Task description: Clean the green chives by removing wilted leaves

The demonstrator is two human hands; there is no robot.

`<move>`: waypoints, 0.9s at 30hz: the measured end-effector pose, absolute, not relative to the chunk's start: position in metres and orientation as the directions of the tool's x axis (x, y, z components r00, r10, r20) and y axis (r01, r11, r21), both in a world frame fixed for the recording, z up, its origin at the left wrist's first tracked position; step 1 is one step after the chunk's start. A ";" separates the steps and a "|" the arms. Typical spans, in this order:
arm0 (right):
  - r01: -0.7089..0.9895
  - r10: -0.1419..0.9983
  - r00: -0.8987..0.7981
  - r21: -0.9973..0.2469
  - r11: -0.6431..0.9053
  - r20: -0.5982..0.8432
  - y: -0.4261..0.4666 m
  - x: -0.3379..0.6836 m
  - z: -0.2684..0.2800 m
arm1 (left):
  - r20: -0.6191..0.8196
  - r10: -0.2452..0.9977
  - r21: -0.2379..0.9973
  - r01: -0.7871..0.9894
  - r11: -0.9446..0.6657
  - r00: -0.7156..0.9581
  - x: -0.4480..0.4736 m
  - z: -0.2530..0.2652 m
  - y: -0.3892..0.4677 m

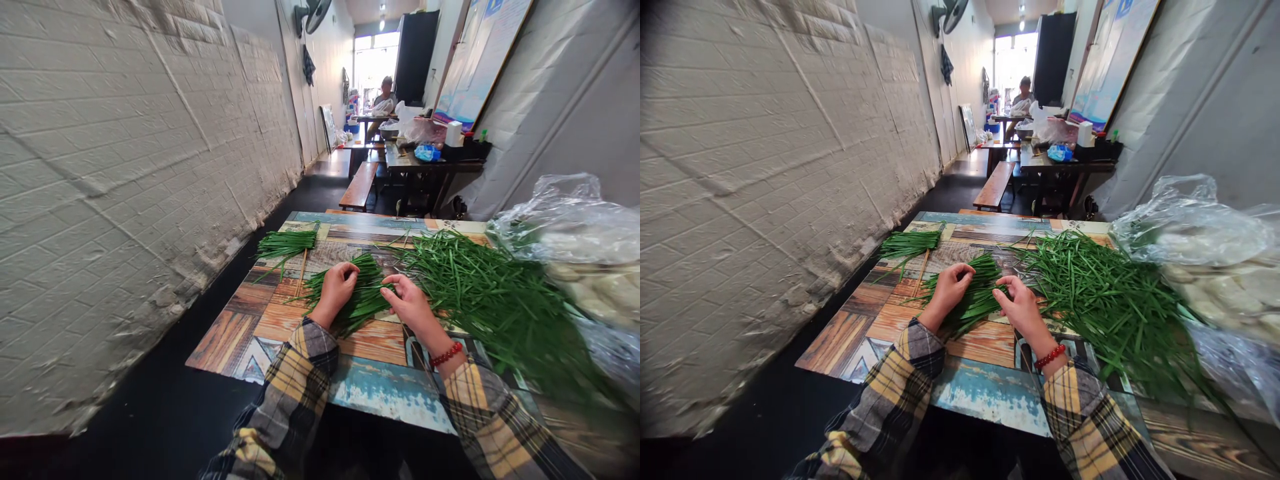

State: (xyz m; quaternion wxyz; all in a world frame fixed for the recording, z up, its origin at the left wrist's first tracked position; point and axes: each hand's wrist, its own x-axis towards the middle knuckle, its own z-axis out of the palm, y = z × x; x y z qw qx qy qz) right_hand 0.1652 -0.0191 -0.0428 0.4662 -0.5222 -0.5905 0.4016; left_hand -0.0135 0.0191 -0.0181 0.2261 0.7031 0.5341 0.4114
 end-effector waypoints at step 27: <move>0.272 0.988 -0.049 -0.950 0.152 0.144 -0.019 0.164 -0.045 | 0.403 0.900 0.439 0.828 -0.349 0.166 -0.011 -0.016 0.012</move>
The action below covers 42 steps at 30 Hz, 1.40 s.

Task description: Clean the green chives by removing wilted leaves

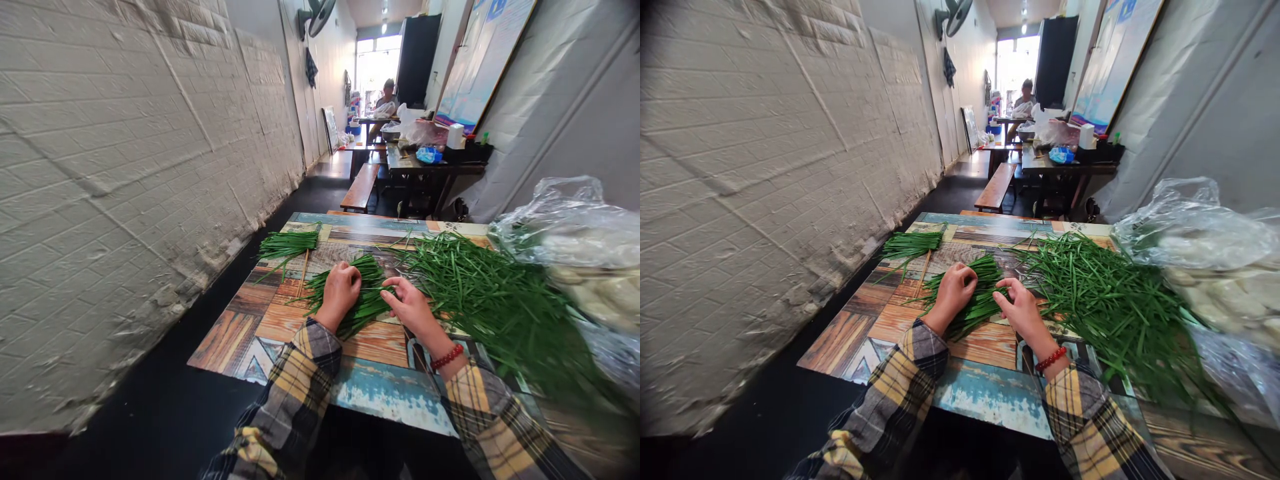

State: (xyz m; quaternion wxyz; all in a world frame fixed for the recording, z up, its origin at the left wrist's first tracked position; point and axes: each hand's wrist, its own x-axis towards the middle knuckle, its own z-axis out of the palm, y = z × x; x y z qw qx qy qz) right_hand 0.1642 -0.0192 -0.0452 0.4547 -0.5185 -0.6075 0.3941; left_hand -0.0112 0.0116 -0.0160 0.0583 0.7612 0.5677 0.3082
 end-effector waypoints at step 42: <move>0.241 0.987 -0.071 -0.957 0.158 0.145 -0.017 0.167 -0.048 | 0.287 0.914 0.879 0.301 -0.371 0.288 0.000 -0.017 0.009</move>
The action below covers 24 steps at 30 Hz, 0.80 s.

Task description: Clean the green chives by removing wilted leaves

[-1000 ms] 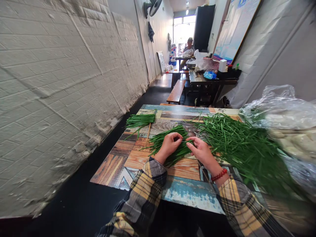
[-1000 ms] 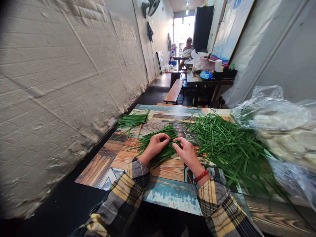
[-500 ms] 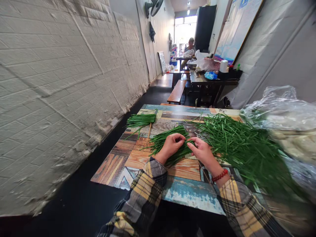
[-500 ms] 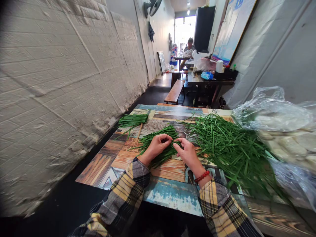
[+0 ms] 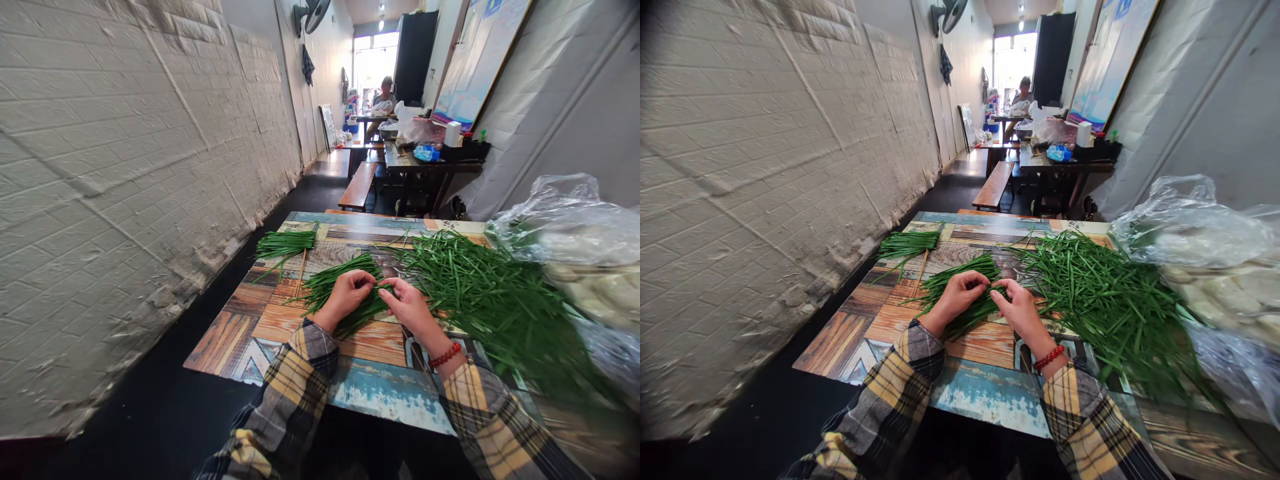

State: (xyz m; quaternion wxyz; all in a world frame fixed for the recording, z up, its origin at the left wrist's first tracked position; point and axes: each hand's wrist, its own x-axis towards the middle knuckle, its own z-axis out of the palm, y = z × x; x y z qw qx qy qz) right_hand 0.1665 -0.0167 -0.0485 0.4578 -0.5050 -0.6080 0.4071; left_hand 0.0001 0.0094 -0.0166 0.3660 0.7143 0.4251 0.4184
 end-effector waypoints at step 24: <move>0.205 0.987 -0.061 -0.966 0.155 0.146 -0.018 0.163 -0.045 | 0.304 0.895 0.849 0.332 -0.410 0.326 0.000 -0.015 0.009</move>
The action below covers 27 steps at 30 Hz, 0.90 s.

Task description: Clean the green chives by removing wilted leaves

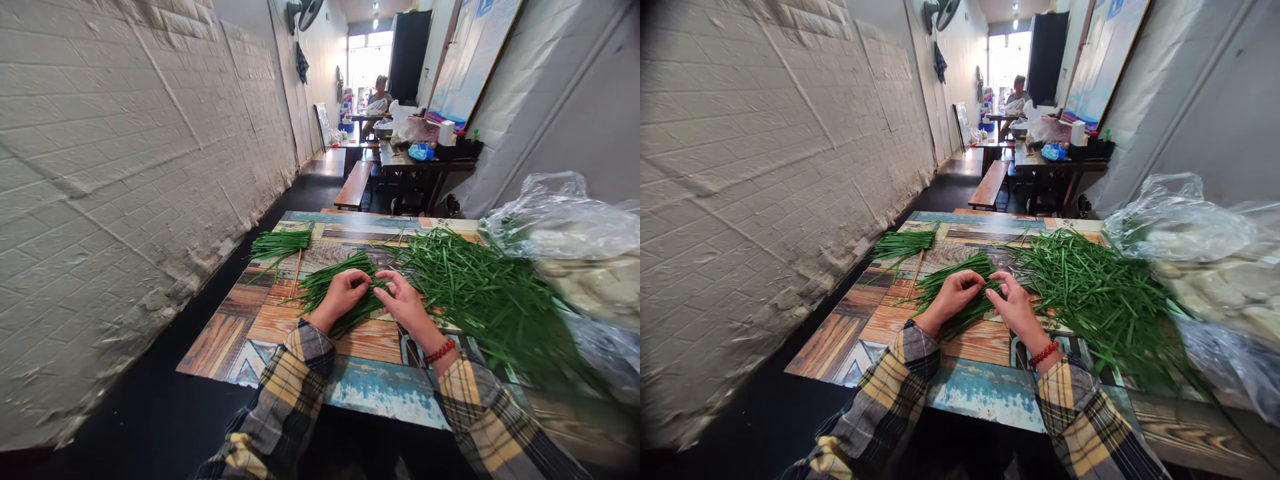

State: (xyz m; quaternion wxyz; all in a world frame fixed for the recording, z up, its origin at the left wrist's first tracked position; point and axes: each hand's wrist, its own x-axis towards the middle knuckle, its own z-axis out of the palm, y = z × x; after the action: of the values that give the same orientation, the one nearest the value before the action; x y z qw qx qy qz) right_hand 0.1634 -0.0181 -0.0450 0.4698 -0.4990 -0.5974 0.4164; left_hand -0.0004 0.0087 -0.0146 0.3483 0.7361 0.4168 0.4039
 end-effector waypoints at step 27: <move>-0.005 0.961 -0.206 -0.982 0.188 0.185 -0.028 0.179 -0.009 | 0.046 0.986 0.995 0.079 -0.059 0.161 -0.035 0.019 -0.010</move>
State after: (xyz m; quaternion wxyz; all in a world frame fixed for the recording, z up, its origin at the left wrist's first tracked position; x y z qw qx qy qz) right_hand 0.1789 -0.0281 -0.0085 0.4868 -0.3999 -0.5976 0.4959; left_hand -0.0345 -0.0104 0.0189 0.5037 0.5717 0.4656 0.4501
